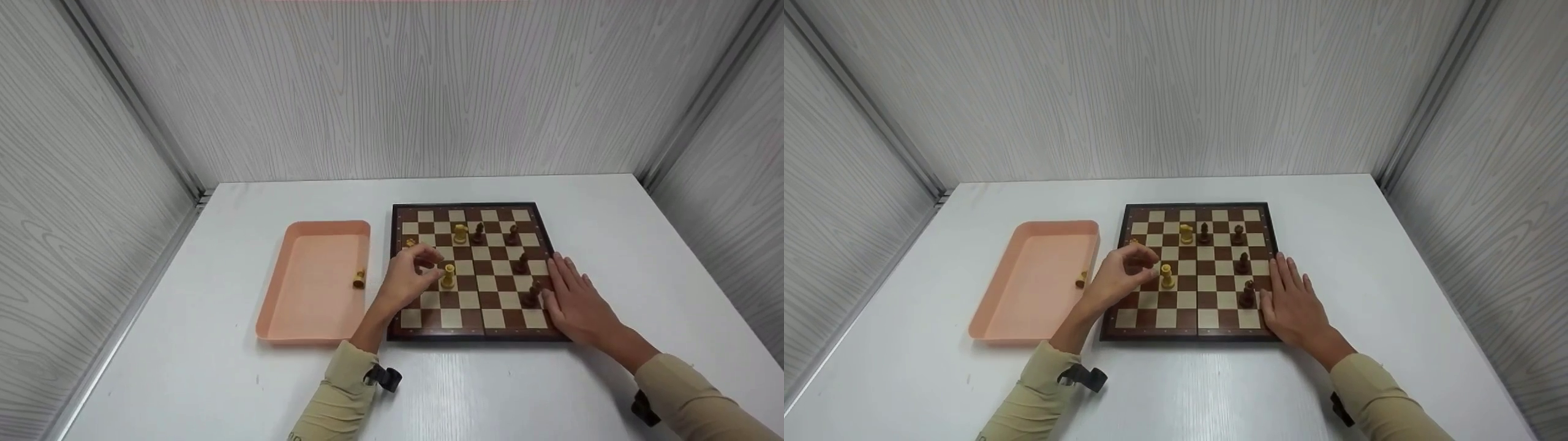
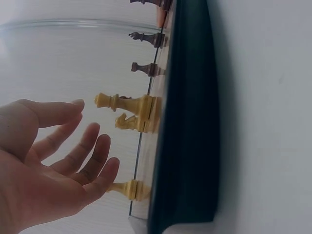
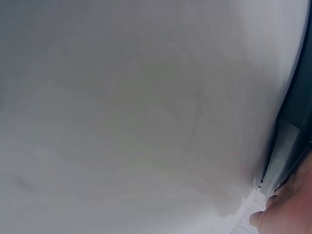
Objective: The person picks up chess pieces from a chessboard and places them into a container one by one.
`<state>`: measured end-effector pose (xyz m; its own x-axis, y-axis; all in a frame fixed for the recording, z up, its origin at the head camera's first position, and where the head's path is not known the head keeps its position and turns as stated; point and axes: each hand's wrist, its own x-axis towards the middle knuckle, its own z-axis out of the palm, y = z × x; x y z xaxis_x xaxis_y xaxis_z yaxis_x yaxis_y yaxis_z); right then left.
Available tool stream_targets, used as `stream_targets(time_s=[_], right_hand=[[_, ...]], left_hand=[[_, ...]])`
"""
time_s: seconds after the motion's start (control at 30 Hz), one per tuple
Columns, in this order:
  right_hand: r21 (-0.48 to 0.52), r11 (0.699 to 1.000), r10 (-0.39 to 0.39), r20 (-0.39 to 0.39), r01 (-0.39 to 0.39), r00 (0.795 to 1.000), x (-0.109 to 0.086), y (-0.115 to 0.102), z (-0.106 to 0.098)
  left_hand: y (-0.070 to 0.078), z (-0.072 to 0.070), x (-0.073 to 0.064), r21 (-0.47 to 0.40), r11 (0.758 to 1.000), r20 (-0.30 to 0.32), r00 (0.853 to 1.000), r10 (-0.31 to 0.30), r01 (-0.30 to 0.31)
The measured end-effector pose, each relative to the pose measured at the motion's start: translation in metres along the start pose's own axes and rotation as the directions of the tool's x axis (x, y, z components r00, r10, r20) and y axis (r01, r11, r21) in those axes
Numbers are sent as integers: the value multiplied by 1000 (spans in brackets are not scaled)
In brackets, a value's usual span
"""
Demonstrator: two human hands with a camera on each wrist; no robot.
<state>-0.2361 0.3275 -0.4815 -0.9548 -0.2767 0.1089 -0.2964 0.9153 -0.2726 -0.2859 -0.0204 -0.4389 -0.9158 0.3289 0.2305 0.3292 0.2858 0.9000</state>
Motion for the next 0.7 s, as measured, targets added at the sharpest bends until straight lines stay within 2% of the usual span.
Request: stream_targets(time_s=[0.33, 0.57, 0.7], right_hand=[[7, 1000, 12, 14, -12, 1000, 1, 3, 1], [2, 1000, 7, 4, -7, 1000, 1, 3, 1], [0, 1000, -2, -8, 2, 1000, 1, 3, 1]], left_hand=[[-1, 14, 3, -2, 999, 22, 999, -35, 35], [-2, 22, 6, 18, 997, 7, 998, -70, 70], [-2, 24, 7, 42, 996, -24, 996, -80, 81]])
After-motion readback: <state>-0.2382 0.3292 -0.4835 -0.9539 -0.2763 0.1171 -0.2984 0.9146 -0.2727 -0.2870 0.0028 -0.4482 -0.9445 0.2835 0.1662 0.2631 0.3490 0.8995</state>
